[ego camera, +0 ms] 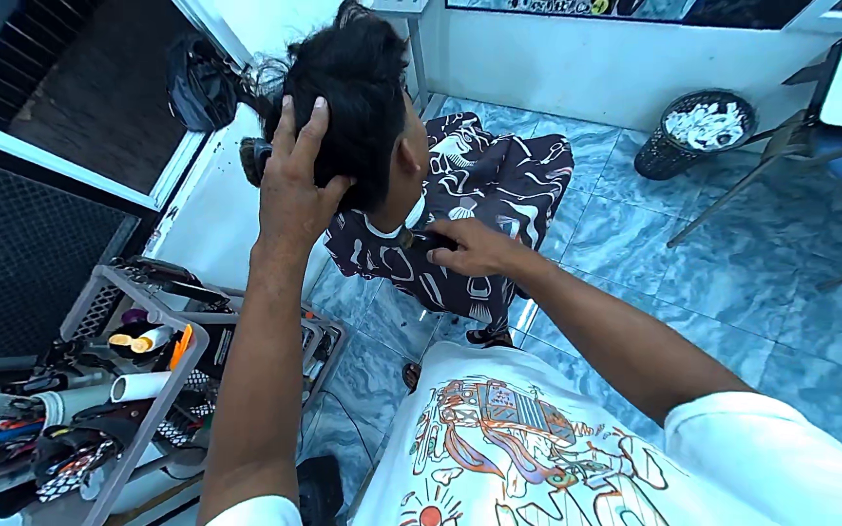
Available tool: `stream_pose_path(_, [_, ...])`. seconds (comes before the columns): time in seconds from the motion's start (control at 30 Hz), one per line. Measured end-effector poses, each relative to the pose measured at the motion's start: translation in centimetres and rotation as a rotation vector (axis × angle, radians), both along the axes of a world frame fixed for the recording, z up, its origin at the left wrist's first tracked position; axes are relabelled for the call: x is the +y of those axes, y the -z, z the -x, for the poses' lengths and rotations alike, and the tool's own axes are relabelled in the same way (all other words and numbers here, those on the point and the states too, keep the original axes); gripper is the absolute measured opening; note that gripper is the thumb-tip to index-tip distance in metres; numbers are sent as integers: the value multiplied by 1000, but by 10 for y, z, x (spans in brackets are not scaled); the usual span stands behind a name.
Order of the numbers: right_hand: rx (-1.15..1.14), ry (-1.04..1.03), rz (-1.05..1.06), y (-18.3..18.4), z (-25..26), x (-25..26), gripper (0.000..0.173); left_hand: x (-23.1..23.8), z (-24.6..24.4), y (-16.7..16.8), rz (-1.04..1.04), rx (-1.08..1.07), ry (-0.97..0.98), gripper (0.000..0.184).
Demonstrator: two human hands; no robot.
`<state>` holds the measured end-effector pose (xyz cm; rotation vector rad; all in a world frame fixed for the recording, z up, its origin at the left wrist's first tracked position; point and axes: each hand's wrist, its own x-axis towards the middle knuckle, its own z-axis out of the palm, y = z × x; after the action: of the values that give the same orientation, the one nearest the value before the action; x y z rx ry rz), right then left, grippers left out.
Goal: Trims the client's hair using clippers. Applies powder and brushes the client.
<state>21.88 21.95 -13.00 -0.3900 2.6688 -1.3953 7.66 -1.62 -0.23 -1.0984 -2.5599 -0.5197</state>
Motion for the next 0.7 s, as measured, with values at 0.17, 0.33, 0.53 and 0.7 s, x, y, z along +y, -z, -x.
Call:
stream_pose_path(0.17, [278,144,-110,-13,19,-5,38,0,-1,0,-1,15,-1,80])
stream_pose_path(0.33, [264,223,-152,-8,32,-5,42,-1,0,1,3,22,-1,79])
stream_pose_path(0.53, [248,240,-166,-10,34,-8,42,1,-1,1,2,6,-2,81])
stream_pose_path(0.7, [229,254,-164,-14,35,-10,42,2,-1,1,4,16,2,79])
